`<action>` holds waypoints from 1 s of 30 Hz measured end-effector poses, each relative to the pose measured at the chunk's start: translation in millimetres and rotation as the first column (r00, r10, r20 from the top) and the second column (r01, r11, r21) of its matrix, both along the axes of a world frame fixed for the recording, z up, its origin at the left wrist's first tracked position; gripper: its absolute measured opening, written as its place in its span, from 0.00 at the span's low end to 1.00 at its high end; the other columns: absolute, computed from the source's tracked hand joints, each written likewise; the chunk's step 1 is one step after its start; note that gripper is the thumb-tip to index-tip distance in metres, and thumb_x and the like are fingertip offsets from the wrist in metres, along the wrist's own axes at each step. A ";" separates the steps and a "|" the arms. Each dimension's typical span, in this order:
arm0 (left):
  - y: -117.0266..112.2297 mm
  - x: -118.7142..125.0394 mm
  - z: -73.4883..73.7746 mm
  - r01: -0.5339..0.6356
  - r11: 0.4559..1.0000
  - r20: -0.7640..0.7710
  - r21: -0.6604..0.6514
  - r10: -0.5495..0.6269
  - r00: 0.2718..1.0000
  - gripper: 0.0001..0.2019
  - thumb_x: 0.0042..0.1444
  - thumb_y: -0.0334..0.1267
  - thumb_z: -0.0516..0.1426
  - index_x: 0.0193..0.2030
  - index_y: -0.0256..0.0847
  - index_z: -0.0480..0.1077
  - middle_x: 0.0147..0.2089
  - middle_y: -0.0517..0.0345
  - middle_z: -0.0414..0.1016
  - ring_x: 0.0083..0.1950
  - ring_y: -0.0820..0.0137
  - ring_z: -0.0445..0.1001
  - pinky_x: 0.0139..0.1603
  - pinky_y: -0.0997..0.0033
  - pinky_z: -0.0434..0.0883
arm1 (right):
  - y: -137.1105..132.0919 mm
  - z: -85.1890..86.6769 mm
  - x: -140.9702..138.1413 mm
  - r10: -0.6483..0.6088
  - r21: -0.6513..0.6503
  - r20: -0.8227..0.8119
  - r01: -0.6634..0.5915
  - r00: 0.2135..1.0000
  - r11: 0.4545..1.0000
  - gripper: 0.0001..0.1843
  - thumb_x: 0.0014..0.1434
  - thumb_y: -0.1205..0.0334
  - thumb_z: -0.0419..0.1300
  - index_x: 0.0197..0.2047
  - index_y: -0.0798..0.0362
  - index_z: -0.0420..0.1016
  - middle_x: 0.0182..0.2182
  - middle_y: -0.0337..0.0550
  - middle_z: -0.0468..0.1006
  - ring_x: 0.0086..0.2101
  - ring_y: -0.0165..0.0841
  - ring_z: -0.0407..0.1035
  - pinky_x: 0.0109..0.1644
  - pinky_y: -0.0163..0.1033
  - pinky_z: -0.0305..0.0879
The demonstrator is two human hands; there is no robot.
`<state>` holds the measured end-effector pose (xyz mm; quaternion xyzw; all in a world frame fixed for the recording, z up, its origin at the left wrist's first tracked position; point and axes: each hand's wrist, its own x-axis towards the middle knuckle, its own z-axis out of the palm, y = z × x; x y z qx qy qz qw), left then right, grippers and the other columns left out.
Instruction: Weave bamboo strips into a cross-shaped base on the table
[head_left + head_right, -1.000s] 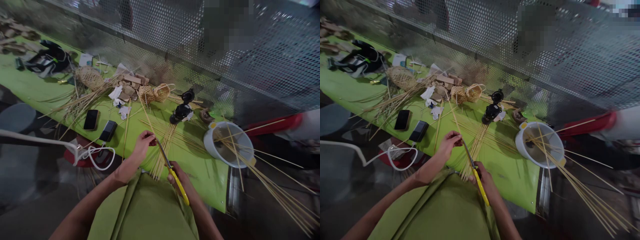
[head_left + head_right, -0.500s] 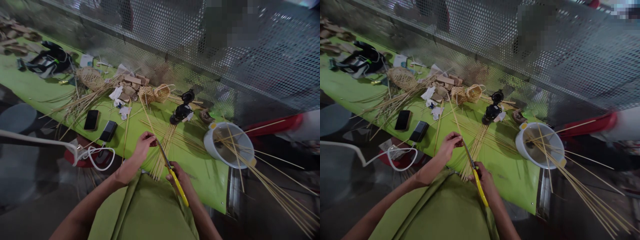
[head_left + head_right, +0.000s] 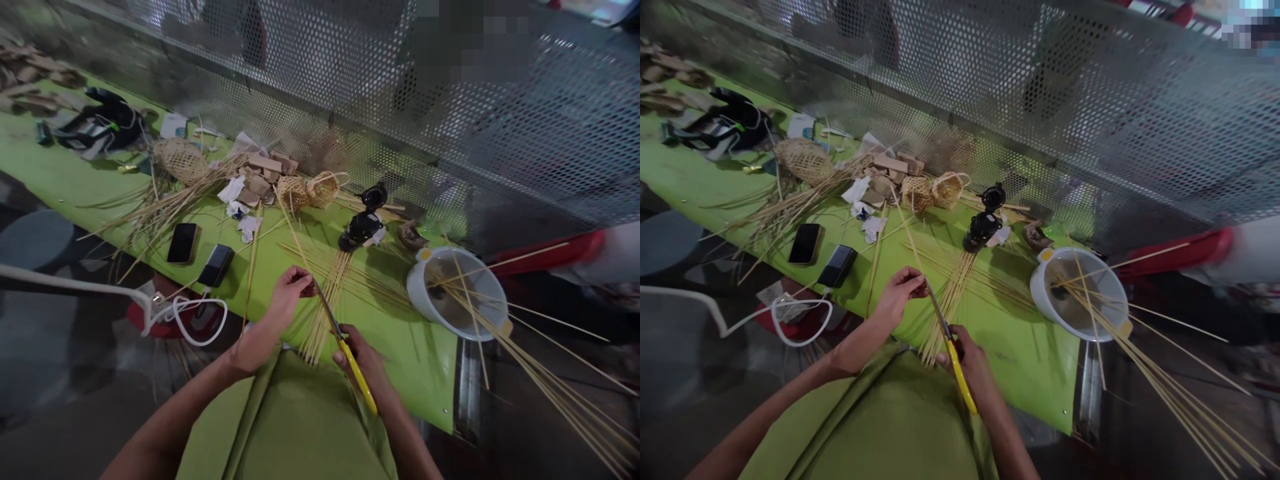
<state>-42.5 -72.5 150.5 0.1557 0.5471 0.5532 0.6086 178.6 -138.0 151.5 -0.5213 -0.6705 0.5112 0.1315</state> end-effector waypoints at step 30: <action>-8.1 5.7 1.6 0.004 1.000 0.004 -0.006 -0.004 1.000 0.10 0.46 0.41 0.69 0.28 0.45 0.72 0.28 0.58 0.74 0.28 0.68 0.74 0.37 0.62 0.78 | -3.5 -6.4 -1.1 -0.038 0.017 0.036 0.038 0.999 0.999 0.30 0.61 0.35 0.58 0.53 0.52 0.73 0.22 0.32 0.66 0.23 0.32 0.60 0.27 0.34 0.55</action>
